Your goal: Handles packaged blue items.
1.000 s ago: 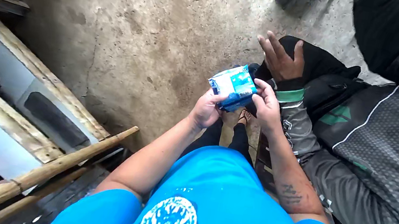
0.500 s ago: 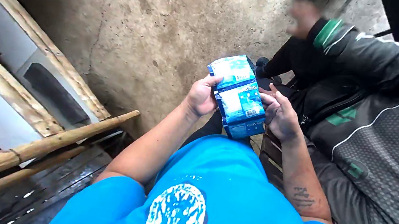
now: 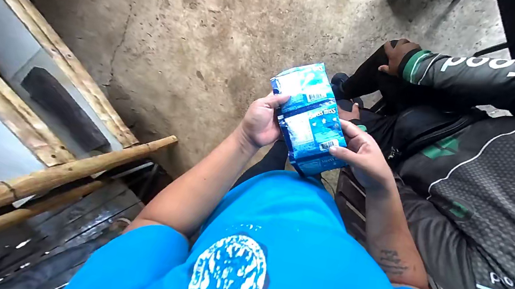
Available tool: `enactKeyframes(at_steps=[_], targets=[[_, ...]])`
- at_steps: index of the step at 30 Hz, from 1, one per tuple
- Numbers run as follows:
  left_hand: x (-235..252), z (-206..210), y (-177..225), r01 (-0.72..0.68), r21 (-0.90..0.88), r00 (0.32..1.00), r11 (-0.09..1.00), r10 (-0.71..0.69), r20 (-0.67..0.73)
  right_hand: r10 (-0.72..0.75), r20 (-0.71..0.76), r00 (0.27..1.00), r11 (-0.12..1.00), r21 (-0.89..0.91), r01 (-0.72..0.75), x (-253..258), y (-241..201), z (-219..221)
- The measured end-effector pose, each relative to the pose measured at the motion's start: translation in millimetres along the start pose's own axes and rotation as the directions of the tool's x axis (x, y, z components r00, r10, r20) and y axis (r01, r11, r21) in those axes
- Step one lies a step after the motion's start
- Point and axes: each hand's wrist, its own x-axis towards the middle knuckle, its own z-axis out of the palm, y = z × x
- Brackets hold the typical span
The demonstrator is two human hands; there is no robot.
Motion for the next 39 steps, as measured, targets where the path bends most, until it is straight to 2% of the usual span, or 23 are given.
enactKeyframes(at_steps=[1,3,6,12,20,25,26,29,32,39], targets=[[-0.5,0.9,0.6,-0.002,-0.005,1.0,1.0,0.002,-0.001,-0.184,0.06,0.981,0.976,0.127,0.176,15.0,45.9,-18.3],[-0.2,0.8,1.0,-0.008,-0.021,1.0,1.0,0.008,0.008,-0.328,0.15,0.933,0.921,0.27,0.28,34.7,94.5,-39.0],[0.8,-1.2,0.5,-0.012,-0.027,0.999,1.0,0.013,0.044,-0.297,0.152,0.943,0.922,0.302,0.242,36.9,99.3,-42.0],[1.1,2.0,0.0,0.005,0.018,0.999,1.0,-0.005,0.031,-0.138,-0.013,0.99,0.956,0.262,0.136,40.2,93.1,-36.3],[9.0,-2.7,-4.1,0.045,0.026,0.998,0.999,-0.044,-0.037,-0.078,-0.094,0.992,0.956,0.277,0.102,44.1,92.2,-31.0],[16.8,-5.9,-13.9,0.083,0.001,0.993,0.997,-0.083,-0.085,-0.127,-0.151,0.98,0.954,0.254,0.163,48.7,96.0,-26.2],[15.2,-5.1,-18.3,0.083,0.034,0.993,0.996,-0.08,-0.082,-0.138,-0.168,0.976,0.958,0.228,0.174,49.7,96.9,-25.9],[4.3,-0.6,-31.0,0.081,0.277,0.995,0.957,-0.062,-0.08,-0.164,-0.213,0.963,0.968,0.152,0.199,57.6,102.1,-27.6],[1.7,7.0,-36.6,0.021,0.358,0.999,0.934,-0.005,-0.046,-0.154,-0.213,0.965,0.972,0.141,0.187,61.0,107.6,-29.6],[6.3,15.3,-34.9,-0.223,0.428,0.968,0.876,0.149,0.2,-0.134,-0.27,0.954,0.945,0.253,0.205,60.5,103.6,-33.1]])
